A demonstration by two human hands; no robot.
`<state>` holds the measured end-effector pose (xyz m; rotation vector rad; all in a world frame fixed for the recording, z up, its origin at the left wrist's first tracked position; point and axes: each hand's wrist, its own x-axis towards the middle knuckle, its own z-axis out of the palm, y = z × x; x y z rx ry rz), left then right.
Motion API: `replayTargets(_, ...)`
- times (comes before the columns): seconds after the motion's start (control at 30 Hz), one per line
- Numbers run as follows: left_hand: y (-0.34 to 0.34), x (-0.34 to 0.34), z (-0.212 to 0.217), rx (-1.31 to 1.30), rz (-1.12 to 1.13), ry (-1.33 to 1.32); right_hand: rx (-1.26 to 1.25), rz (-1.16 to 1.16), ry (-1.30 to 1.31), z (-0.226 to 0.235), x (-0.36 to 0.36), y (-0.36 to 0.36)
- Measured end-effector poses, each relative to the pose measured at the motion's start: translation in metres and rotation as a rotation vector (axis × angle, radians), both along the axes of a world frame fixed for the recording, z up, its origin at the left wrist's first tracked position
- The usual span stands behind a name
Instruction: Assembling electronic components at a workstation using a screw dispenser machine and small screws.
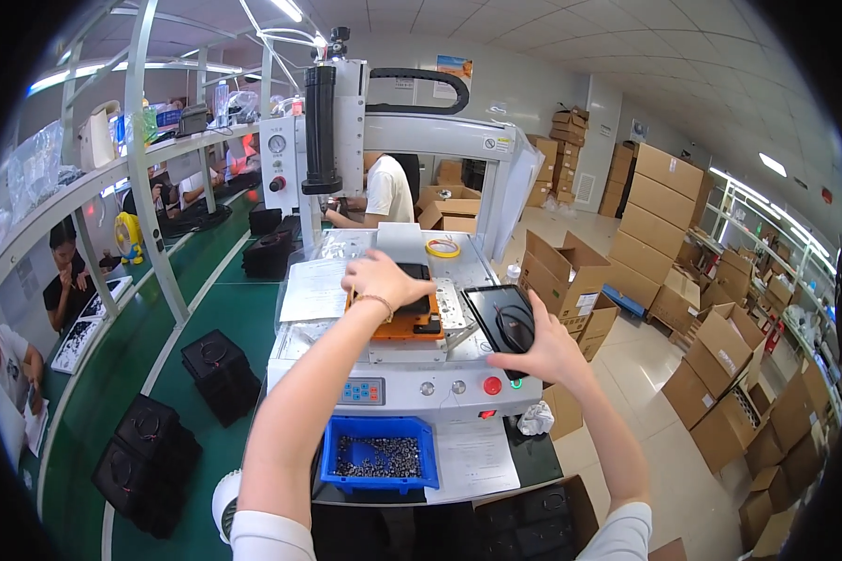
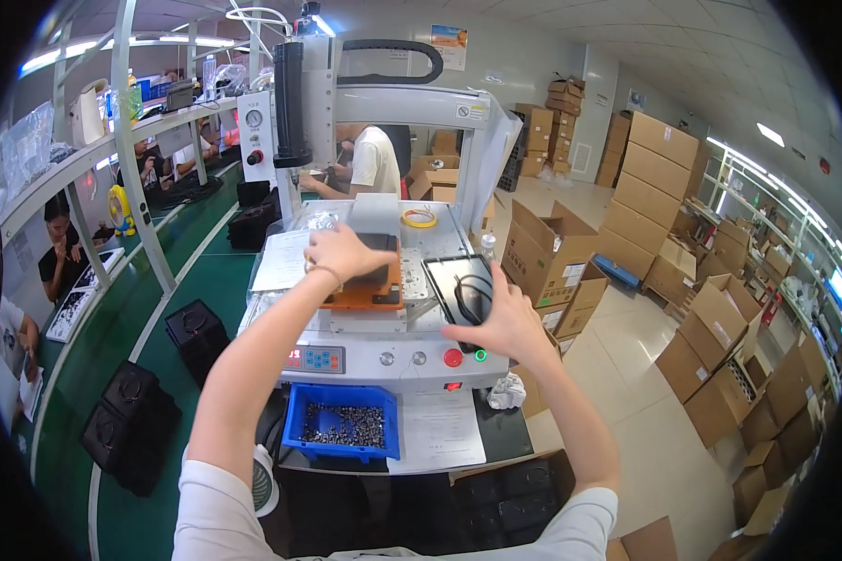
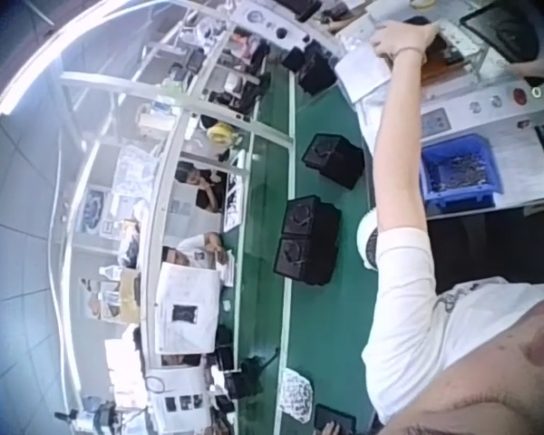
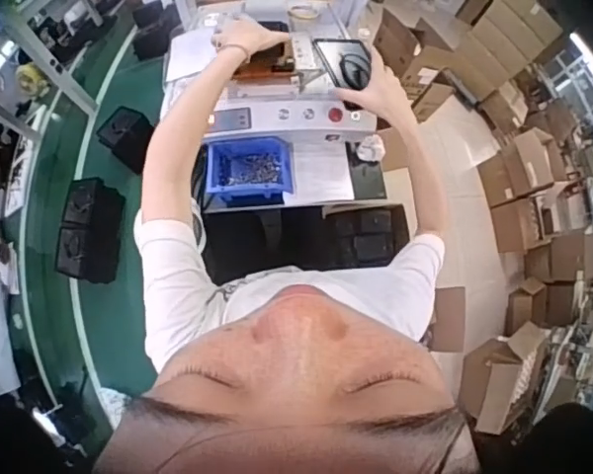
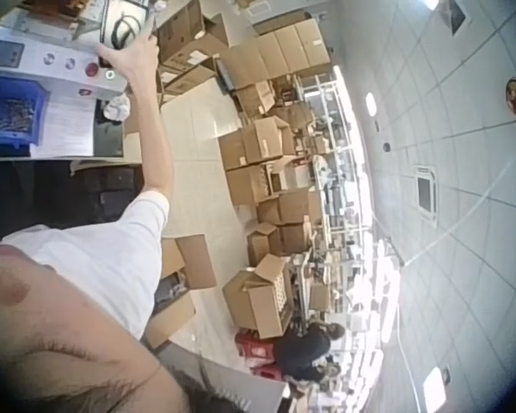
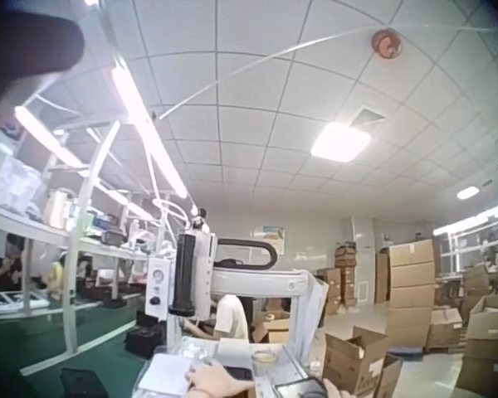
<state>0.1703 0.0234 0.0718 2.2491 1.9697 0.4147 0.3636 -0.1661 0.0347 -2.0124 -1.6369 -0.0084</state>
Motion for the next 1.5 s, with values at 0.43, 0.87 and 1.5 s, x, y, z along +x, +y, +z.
replayTargets(0.43,-0.063,-0.163,0.046,0.193,-0.129,-0.065,-0.326,-0.134,-0.218,0.022,-0.139,0.153)
replayTargets(0.87,-0.093,-0.248,0.008,0.02,-0.045,-0.008,-0.379,-0.278,-0.18,0.019,-0.172,0.182)
replayTargets(1.5,-0.132,-0.228,-0.018,0.025,-0.247,-0.165,0.689,0.182,-0.211,-0.141,0.013,-0.035)
